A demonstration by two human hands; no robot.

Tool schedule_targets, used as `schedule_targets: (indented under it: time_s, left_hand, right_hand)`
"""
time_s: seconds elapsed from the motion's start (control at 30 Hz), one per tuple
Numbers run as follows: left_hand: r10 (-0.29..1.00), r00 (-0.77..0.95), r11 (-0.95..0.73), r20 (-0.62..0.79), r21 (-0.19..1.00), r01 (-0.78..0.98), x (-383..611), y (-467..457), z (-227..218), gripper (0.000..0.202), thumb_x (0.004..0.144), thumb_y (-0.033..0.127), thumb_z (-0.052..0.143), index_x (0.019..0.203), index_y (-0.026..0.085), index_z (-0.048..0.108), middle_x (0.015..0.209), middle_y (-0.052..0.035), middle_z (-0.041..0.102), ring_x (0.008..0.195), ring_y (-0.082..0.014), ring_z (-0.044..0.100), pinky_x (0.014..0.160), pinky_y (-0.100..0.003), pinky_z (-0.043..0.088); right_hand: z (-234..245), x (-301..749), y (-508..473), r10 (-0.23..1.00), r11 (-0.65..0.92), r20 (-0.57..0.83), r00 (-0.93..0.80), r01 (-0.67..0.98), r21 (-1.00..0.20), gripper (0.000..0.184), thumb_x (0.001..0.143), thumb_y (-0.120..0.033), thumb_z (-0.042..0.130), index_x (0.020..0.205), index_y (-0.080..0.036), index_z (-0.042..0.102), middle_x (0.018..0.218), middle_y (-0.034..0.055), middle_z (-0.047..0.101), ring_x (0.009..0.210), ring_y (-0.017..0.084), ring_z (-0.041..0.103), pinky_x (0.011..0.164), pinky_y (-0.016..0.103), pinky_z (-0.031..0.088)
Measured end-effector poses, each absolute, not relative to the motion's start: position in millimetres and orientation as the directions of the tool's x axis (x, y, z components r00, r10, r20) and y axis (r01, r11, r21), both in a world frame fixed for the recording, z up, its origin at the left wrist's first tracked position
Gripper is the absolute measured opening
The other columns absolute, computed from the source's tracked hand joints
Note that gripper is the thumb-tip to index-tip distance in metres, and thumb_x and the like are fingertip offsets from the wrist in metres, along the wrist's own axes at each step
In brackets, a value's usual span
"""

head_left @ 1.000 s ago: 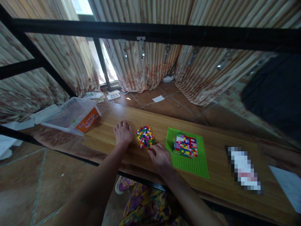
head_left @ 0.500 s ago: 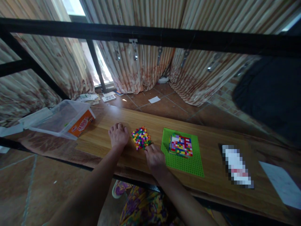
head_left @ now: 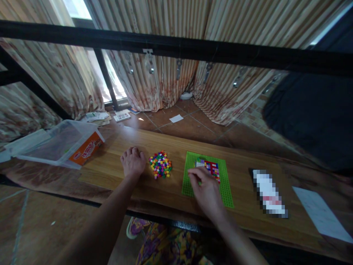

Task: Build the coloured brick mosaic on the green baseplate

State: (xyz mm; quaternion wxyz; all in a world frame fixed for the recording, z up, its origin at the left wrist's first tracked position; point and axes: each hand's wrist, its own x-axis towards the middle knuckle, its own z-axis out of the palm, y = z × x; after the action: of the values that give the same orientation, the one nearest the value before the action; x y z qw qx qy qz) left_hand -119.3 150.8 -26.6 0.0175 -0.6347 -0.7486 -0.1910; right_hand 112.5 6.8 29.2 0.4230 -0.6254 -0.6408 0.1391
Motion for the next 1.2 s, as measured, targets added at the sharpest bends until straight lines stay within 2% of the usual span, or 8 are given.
schedule_targets:
  time_s: [0.1, 0.2, 0.37, 0.57, 0.67, 0.8, 1.0, 1.2]
  left_hand:
    - [0.943, -0.198, 0.122, 0.268, 0.277, 0.953, -119.5, 150.7, -26.9, 0.037, 0.089, 0.033, 0.041, 0.116, 0.015, 0.060, 0.124, -0.0161, 0.058, 0.117, -0.0328, 0.049, 0.099, -0.046, 0.036]
    - [0.939, -0.195, 0.117, 0.283, 0.271, 0.956, -119.5, 150.5, -27.5, 0.038, 0.089, 0.033, 0.041, 0.116, 0.015, 0.060, 0.124, -0.0159, 0.059, 0.116, -0.0329, 0.049, 0.099, -0.046, 0.036]
    - [0.941, -0.192, 0.117, 0.278, 0.264, 0.957, -119.7, 151.0, -27.6, 0.038, 0.089, 0.033, 0.040, 0.115, 0.015, 0.061, 0.124, -0.0157, 0.059, 0.115, -0.0335, 0.050, 0.099, -0.047, 0.037]
    - [0.939, -0.190, 0.116, 0.288, 0.257, 0.959, -120.6, 151.3, -29.3, 0.037, 0.090, 0.033, 0.040, 0.115, 0.015, 0.060, 0.124, -0.0151, 0.060, 0.115, -0.0326, 0.050, 0.099, -0.046, 0.036]
    - [0.938, -0.183, 0.105, 0.295, 0.261, 0.960, -120.6, 151.2, -30.1, 0.038, 0.090, 0.033, 0.040, 0.117, 0.015, 0.060, 0.124, -0.0158, 0.059, 0.116, -0.0324, 0.050, 0.099, -0.046, 0.036]
    - [0.937, -0.182, 0.105, 0.299, 0.256, 0.961, -120.4, 151.3, -30.5, 0.037, 0.090, 0.033, 0.040, 0.115, 0.015, 0.061, 0.124, -0.0149, 0.060, 0.114, -0.0328, 0.050, 0.098, -0.046, 0.037]
    - [0.940, -0.182, 0.111, 0.288, 0.245, 0.963, -120.3, 150.8, -29.1, 0.037, 0.090, 0.033, 0.040, 0.115, 0.015, 0.060, 0.123, -0.0146, 0.060, 0.114, -0.0325, 0.050, 0.098, -0.045, 0.037]
    - [0.941, -0.185, 0.113, 0.284, 0.252, 0.961, -119.5, 150.0, -26.7, 0.037, 0.089, 0.033, 0.040, 0.114, 0.015, 0.061, 0.123, -0.0151, 0.060, 0.114, -0.0333, 0.050, 0.098, -0.045, 0.037]
  right_hand:
    - [40.1, 153.9, 23.3, 0.912, 0.079, 0.330, 0.245, 0.684, -0.725, 0.021, 0.089, -0.029, 0.050, 0.089, -0.022, 0.069, 0.090, 0.0037, 0.067, 0.085, 0.017, 0.062, 0.078, 0.031, 0.048]
    - [38.5, 179.9, 42.2, 0.933, 0.004, 0.257, 0.252, 0.705, -0.709, 0.021, 0.086, -0.030, 0.050, 0.086, -0.022, 0.070, 0.090, 0.0028, 0.069, 0.081, 0.017, 0.063, 0.077, 0.030, 0.048]
    - [33.4, 188.1, 62.6, 0.964, 0.066, 0.247, 0.102, 0.805, -0.590, 0.022, 0.087, -0.024, 0.049, 0.083, -0.022, 0.071, 0.090, 0.0035, 0.070, 0.085, 0.017, 0.063, 0.081, 0.030, 0.046]
    - [29.3, 187.7, 72.7, 0.974, 0.138, 0.224, -0.029, 0.861, -0.489, 0.022, 0.087, -0.018, 0.049, 0.088, -0.022, 0.071, 0.092, 0.0037, 0.071, 0.087, 0.017, 0.064, 0.083, 0.030, 0.046]
    - [27.2, 188.0, 74.3, 0.977, 0.110, 0.215, -0.004, 0.868, -0.485, 0.026, 0.085, -0.016, 0.050, 0.100, -0.022, 0.070, 0.098, 0.0036, 0.072, 0.090, 0.017, 0.065, 0.086, 0.030, 0.046]
    - [25.6, 188.0, 74.4, 0.981, 0.077, 0.193, 0.021, 0.871, -0.485, 0.032, 0.082, -0.015, 0.053, 0.110, -0.022, 0.068, 0.089, 0.0027, 0.071, 0.085, 0.017, 0.065, 0.084, 0.030, 0.047]
    - [23.6, 189.2, 72.5, 0.982, 0.049, 0.178, 0.069, 0.810, -0.584, 0.033, 0.084, -0.016, 0.052, 0.112, -0.024, 0.066, 0.093, 0.0019, 0.073, 0.084, 0.016, 0.067, 0.081, 0.029, 0.049]
    - [26.2, 189.0, 72.5, 0.980, 0.029, 0.172, 0.103, 0.776, -0.630, 0.029, 0.084, -0.017, 0.053, 0.108, -0.025, 0.068, 0.092, 0.0020, 0.075, 0.085, 0.017, 0.069, 0.082, 0.031, 0.050]
